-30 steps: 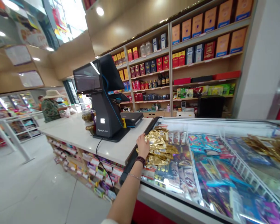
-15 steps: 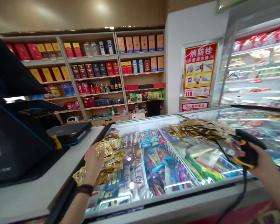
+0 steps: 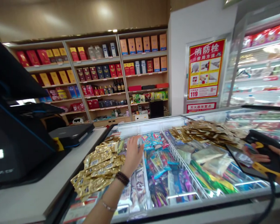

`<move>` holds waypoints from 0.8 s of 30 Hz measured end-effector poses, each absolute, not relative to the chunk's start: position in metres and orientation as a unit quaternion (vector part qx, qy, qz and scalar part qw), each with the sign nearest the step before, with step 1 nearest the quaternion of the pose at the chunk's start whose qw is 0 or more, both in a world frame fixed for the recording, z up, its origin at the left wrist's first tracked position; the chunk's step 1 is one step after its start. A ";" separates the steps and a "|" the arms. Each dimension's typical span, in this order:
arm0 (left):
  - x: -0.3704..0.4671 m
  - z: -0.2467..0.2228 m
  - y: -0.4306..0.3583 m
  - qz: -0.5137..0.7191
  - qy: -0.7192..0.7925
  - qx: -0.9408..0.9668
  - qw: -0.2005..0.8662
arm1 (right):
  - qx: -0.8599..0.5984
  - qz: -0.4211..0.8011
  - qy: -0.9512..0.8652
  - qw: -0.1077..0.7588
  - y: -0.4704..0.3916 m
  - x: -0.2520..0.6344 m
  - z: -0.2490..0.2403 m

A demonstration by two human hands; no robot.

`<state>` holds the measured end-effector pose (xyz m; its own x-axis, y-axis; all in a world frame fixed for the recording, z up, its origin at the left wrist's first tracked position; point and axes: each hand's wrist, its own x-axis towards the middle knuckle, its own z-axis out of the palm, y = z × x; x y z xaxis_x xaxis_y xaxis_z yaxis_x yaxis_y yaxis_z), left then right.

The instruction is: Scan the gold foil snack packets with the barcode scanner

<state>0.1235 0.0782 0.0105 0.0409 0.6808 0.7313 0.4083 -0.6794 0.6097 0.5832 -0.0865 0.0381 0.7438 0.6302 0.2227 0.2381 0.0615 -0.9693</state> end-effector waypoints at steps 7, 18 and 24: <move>0.297 0.012 0.136 0.509 0.388 0.694 0.330 | -0.524 0.389 -0.179 0.736 -0.099 0.567 0.029; 0.402 -0.005 0.176 0.285 0.575 0.744 0.188 | -0.354 0.549 -0.083 0.753 -0.074 0.494 -0.020; 0.381 -0.008 0.198 0.265 0.577 0.743 0.211 | -0.381 0.556 -0.063 0.736 -0.072 0.487 -0.017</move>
